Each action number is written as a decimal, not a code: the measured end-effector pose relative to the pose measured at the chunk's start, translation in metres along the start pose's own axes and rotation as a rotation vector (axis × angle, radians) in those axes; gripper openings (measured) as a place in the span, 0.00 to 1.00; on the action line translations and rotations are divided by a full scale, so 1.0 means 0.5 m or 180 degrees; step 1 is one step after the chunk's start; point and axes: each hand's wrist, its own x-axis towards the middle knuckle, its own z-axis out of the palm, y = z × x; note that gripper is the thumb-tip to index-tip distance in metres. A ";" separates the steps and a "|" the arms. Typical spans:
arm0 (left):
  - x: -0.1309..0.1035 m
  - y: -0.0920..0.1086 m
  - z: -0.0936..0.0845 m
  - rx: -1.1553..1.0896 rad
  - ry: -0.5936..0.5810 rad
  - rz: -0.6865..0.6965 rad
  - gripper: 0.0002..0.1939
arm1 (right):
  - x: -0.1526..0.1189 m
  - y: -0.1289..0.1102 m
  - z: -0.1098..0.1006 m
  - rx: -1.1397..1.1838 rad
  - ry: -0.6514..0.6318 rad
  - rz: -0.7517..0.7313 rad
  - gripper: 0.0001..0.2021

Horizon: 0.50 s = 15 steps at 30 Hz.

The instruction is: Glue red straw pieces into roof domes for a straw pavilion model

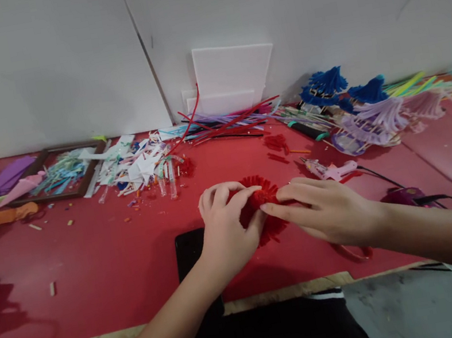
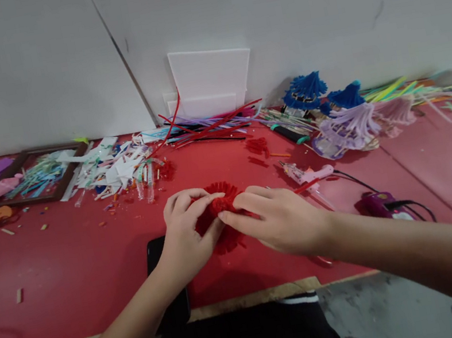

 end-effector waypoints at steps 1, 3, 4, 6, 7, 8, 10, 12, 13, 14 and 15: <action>-0.001 0.001 -0.003 0.0011 -0.0012 0.0042 0.15 | 0.000 0.003 0.002 0.0027 0.0023 -0.0019 0.15; -0.001 0.003 -0.008 -0.0010 -0.0021 0.0086 0.14 | 0.001 0.004 0.007 0.0088 0.0131 -0.0073 0.14; 0.000 0.003 -0.011 -0.0032 -0.0013 0.0097 0.13 | 0.002 0.004 0.010 0.0083 0.0198 -0.0084 0.12; 0.002 0.002 -0.014 -0.0061 0.0012 0.0114 0.12 | 0.002 0.000 0.015 0.0027 0.0306 -0.0088 0.12; 0.004 0.001 -0.015 -0.0060 0.0027 0.0112 0.12 | 0.001 -0.002 0.016 -0.0001 0.0324 -0.0093 0.13; 0.006 0.000 -0.016 -0.0052 0.0039 0.0105 0.12 | 0.001 -0.004 0.017 -0.0021 0.0315 -0.0098 0.13; 0.009 -0.002 -0.016 -0.0040 0.0033 0.0098 0.12 | 0.000 -0.007 0.016 -0.0016 0.0284 -0.0119 0.14; 0.012 -0.004 -0.015 -0.0046 0.0025 0.0127 0.12 | -0.001 -0.007 0.012 -0.0007 0.0280 -0.0128 0.13; 0.013 -0.005 -0.014 -0.0048 0.0033 0.0145 0.11 | 0.000 -0.007 0.010 -0.0009 0.0292 -0.0140 0.13; 0.014 -0.005 -0.014 -0.0048 0.0043 0.0158 0.11 | 0.001 -0.007 0.008 -0.0012 0.0300 -0.0154 0.13; 0.014 -0.006 -0.014 -0.0047 0.0052 0.0169 0.11 | 0.002 -0.007 0.006 -0.0008 0.0308 -0.0163 0.13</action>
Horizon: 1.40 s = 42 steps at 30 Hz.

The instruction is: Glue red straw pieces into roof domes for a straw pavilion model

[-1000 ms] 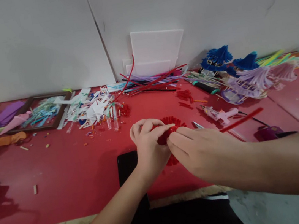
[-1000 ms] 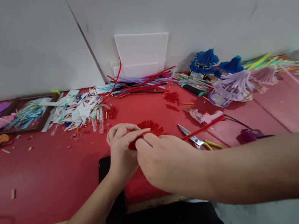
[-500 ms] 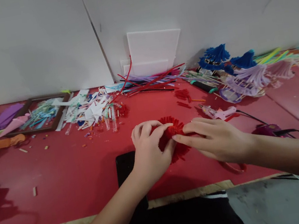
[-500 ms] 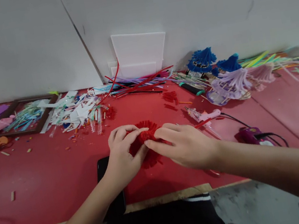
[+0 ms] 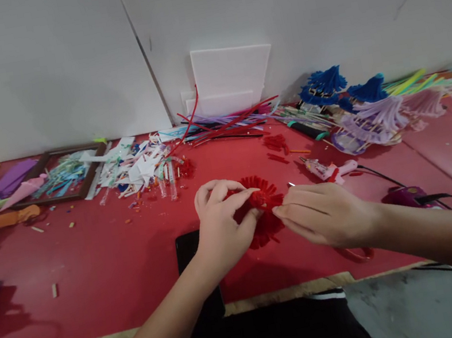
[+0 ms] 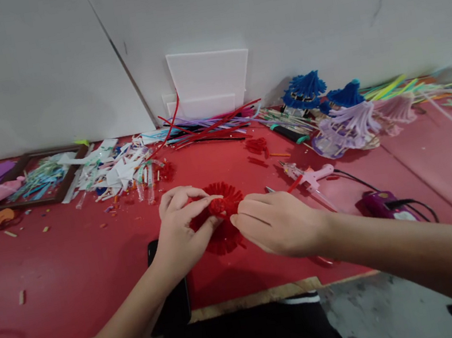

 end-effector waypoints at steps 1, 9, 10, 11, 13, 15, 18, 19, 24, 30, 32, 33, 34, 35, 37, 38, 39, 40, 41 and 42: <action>0.000 -0.001 0.000 0.0001 0.0003 0.0016 0.11 | 0.001 0.000 -0.001 0.0011 -0.0009 0.0009 0.13; -0.010 -0.007 -0.003 -0.0159 -0.0104 0.0181 0.13 | 0.004 0.002 0.003 -0.0063 0.0084 -0.0061 0.10; -0.009 -0.007 -0.004 -0.0144 -0.0119 0.0192 0.13 | 0.004 0.003 0.002 -0.0060 0.0095 -0.0119 0.10; -0.009 -0.008 -0.005 -0.0115 -0.0128 0.0207 0.12 | 0.003 0.005 0.001 -0.0054 0.0098 -0.0176 0.11; -0.006 -0.009 -0.005 -0.0056 -0.0124 0.0230 0.11 | 0.003 0.007 -0.002 -0.0059 0.0104 -0.0255 0.11; -0.004 -0.010 -0.004 -0.0052 -0.0098 0.0231 0.10 | 0.004 0.007 -0.004 -0.0048 0.0165 -0.0305 0.10; -0.003 -0.013 0.001 -0.0091 -0.0043 0.0237 0.10 | 0.005 0.005 -0.004 0.0004 0.0240 -0.0291 0.10; -0.004 -0.014 0.003 -0.0088 -0.0027 0.0241 0.10 | 0.006 0.004 -0.004 0.0019 0.0258 -0.0284 0.10; -0.004 -0.017 0.005 -0.0080 -0.0025 0.0224 0.09 | 0.008 0.002 -0.004 0.0032 0.0247 -0.0282 0.09; -0.004 -0.018 0.004 -0.0153 -0.0022 0.0186 0.07 | -0.003 0.008 0.002 0.0111 0.0235 -0.0287 0.11; -0.005 -0.021 0.004 -0.0203 -0.0035 0.0197 0.07 | -0.008 0.017 0.007 0.0261 0.0194 -0.0195 0.13; -0.005 -0.022 0.004 -0.0236 -0.0042 0.0211 0.07 | -0.009 0.022 0.010 0.0409 0.0165 -0.0092 0.14; -0.004 -0.023 0.003 -0.0276 -0.0053 0.0229 0.07 | -0.009 0.028 0.011 0.0601 0.0132 0.0060 0.14; -0.004 -0.024 0.003 -0.0319 -0.0074 0.0252 0.08 | -0.008 0.035 0.011 0.0825 0.0091 0.0253 0.14; -0.001 -0.025 0.001 -0.0395 -0.0140 0.0300 0.08 | 0.000 0.048 0.009 0.1321 -0.0025 0.0663 0.11; 0.001 -0.026 0.000 -0.0424 -0.0182 0.0319 0.08 | 0.005 0.055 0.007 0.1568 -0.0101 0.0851 0.10; 0.002 -0.026 -0.001 -0.0445 -0.0230 0.0330 0.08 | 0.011 0.061 0.006 0.1786 -0.0195 0.1011 0.09; 0.004 -0.026 -0.002 -0.0460 -0.0273 0.0330 0.08 | 0.017 0.066 0.004 0.1966 -0.0297 0.1156 0.08; 0.005 -0.026 -0.004 -0.0467 -0.0319 0.0321 0.08 | 0.022 0.072 0.003 0.2103 -0.0401 0.1281 0.07; 0.006 -0.026 -0.005 -0.0469 -0.0360 0.0310 0.08 | 0.027 0.077 0.003 0.2182 -0.0493 0.1383 0.06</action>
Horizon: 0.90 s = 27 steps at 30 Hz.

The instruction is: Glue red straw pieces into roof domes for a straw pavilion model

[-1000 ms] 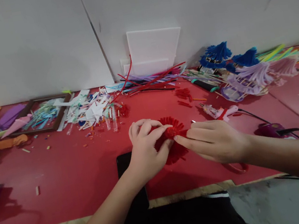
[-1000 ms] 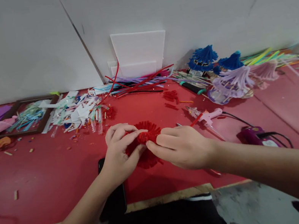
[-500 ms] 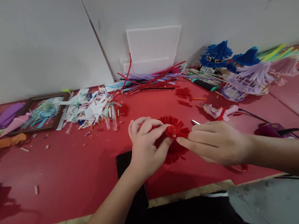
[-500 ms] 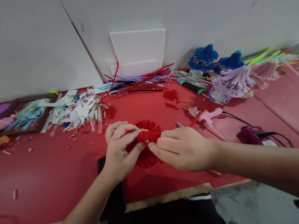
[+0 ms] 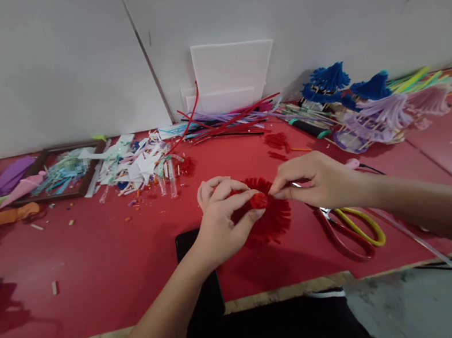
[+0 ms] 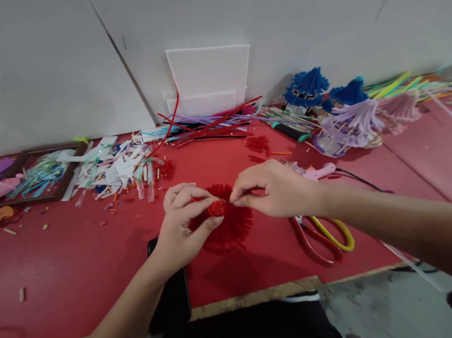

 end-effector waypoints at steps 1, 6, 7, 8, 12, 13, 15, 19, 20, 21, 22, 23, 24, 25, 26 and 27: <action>0.000 0.000 -0.001 0.0002 -0.0035 -0.0007 0.09 | 0.006 0.001 -0.003 0.0019 -0.0054 0.0083 0.06; -0.001 0.002 -0.003 0.0184 -0.0053 0.0031 0.08 | 0.039 0.001 -0.021 -0.0306 -0.0233 -0.0005 0.07; -0.001 0.003 -0.002 0.0230 -0.0050 0.0037 0.08 | 0.046 -0.001 -0.025 -0.0396 -0.0297 -0.0026 0.08; -0.001 0.003 -0.002 0.0262 -0.0046 0.0037 0.08 | 0.054 -0.003 -0.028 -0.0474 -0.0377 -0.0030 0.07; -0.002 0.002 0.001 0.0209 0.0026 0.0013 0.08 | 0.079 -0.013 -0.035 -0.0675 -0.0619 -0.0009 0.08; -0.002 0.001 0.002 0.0174 0.0047 0.0007 0.08 | 0.083 -0.015 -0.035 -0.0725 -0.0642 -0.0004 0.08; -0.002 -0.001 0.004 0.0104 0.0057 0.0005 0.06 | 0.086 -0.017 -0.034 -0.0797 -0.0652 -0.0005 0.08; -0.002 -0.002 0.006 0.0034 0.0038 0.0047 0.05 | 0.085 -0.017 -0.031 -0.0836 -0.0549 0.0037 0.08; -0.001 -0.003 0.005 0.0036 0.0044 0.0062 0.05 | 0.084 -0.018 -0.030 -0.0839 -0.0520 0.0043 0.08; -0.001 -0.003 0.005 0.0041 0.0048 0.0076 0.05 | 0.083 -0.018 -0.030 -0.0844 -0.0498 0.0049 0.08; 0.000 -0.003 0.005 0.0045 0.0051 0.0091 0.05 | 0.083 -0.018 -0.029 -0.0852 -0.0481 0.0056 0.08; 0.001 -0.004 0.004 0.0048 0.0055 0.0108 0.05 | 0.082 -0.018 -0.029 -0.0862 -0.0464 0.0061 0.08; 0.002 -0.004 0.004 0.0050 0.0059 0.0123 0.05 | 0.082 -0.018 -0.028 -0.0878 -0.0442 0.0073 0.08; 0.002 -0.004 0.004 0.0049 0.0061 0.0132 0.04 | 0.082 -0.019 -0.027 -0.0890 -0.0419 0.0090 0.08; 0.003 -0.004 0.003 0.0046 0.0063 0.0138 0.04 | 0.082 -0.019 -0.027 -0.0894 -0.0408 0.0106 0.08; 0.002 -0.003 0.004 0.0043 0.0060 0.0144 0.04 | 0.082 -0.019 -0.027 -0.0886 -0.0403 0.0123 0.08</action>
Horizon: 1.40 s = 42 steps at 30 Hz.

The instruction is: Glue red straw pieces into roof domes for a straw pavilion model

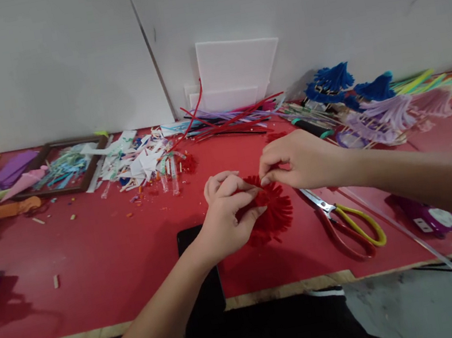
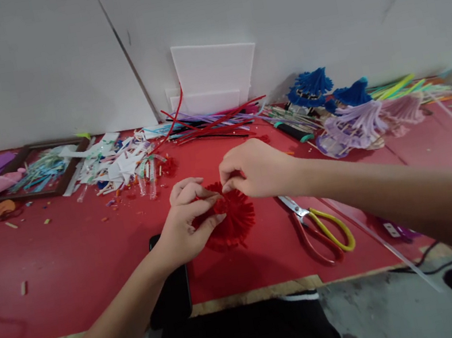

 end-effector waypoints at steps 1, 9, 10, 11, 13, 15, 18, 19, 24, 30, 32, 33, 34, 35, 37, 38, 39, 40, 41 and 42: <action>-0.001 0.001 0.000 0.0000 -0.0011 0.0005 0.04 | 0.000 0.000 -0.001 0.0018 -0.0030 0.0011 0.08; -0.009 0.003 0.005 -0.0171 -0.0047 -0.0387 0.09 | 0.023 -0.014 -0.037 -0.0705 -0.0400 -0.0048 0.04; -0.009 0.001 0.005 -0.0212 -0.0010 -0.0428 0.09 | 0.029 -0.025 -0.042 -0.0972 -0.0416 -0.0078 0.04; -0.009 0.000 0.006 -0.0234 0.0019 -0.0468 0.09 | 0.035 -0.041 -0.047 -0.1235 -0.0462 -0.0099 0.03; -0.009 -0.003 0.007 -0.0229 0.0046 -0.0544 0.10 | 0.046 -0.077 -0.052 -0.1665 -0.0656 -0.0055 0.05; -0.009 -0.003 0.008 -0.0192 0.0046 -0.0605 0.11 | 0.054 -0.112 -0.050 -0.1886 -0.0938 0.0112 0.08; -0.010 0.003 0.013 -0.0139 0.0119 -0.0638 0.09 | 0.064 -0.140 -0.034 -0.1856 -0.1009 0.0177 0.11; -0.011 0.006 0.016 -0.0103 0.0185 -0.0665 0.08 | 0.066 -0.142 -0.027 -0.1823 -0.0950 0.0134 0.11; -0.015 0.026 0.034 0.0331 0.0904 -0.0948 0.04 | 0.067 -0.154 -0.011 -0.1881 -0.1073 0.0259 0.07; -0.019 0.030 0.045 0.0923 0.1228 -0.0778 0.05 | 0.004 -0.175 0.010 -0.1900 -0.0904 -0.0024 0.08; -0.017 0.030 0.047 0.1112 0.1250 -0.0663 0.08 | -0.028 -0.163 0.026 -0.1975 -0.0582 -0.0226 0.09; -0.016 0.030 0.048 0.1167 0.1260 -0.0631 0.08 | -0.043 -0.153 0.034 -0.1989 -0.0397 -0.0318 0.09; -0.015 0.031 0.048 0.1194 0.1263 -0.0627 0.09 | -0.057 -0.141 0.042 -0.1981 -0.0208 -0.0408 0.09; -0.014 0.031 0.048 0.1202 0.1264 -0.0652 0.08 | -0.069 -0.129 0.048 -0.1956 -0.0036 -0.0489 0.09; -0.012 0.031 0.045 0.1160 0.1227 -0.0738 0.08 | -0.087 -0.105 0.059 -0.1881 0.0254 -0.0595 0.08; -0.011 0.031 0.042 0.1090 0.1175 -0.0790 0.09 | -0.092 -0.094 0.062 -0.1828 0.0358 -0.0625 0.09; -0.009 0.029 0.038 0.0984 0.1095 -0.0834 0.09 | -0.094 -0.085 0.065 -0.1766 0.0451 -0.0629 0.09; -0.008 0.027 0.033 0.0859 0.1009 -0.0862 0.09 | -0.095 -0.077 0.067 -0.1697 0.0532 -0.0617 0.10; -0.006 0.025 0.028 0.0742 0.0932 -0.0875 0.09 | -0.094 -0.071 0.068 -0.1628 0.0589 -0.0585 0.10; -0.004 0.023 0.023 0.0651 0.0865 -0.0857 0.09 | -0.092 -0.065 0.068 -0.1548 0.0627 -0.0549 0.10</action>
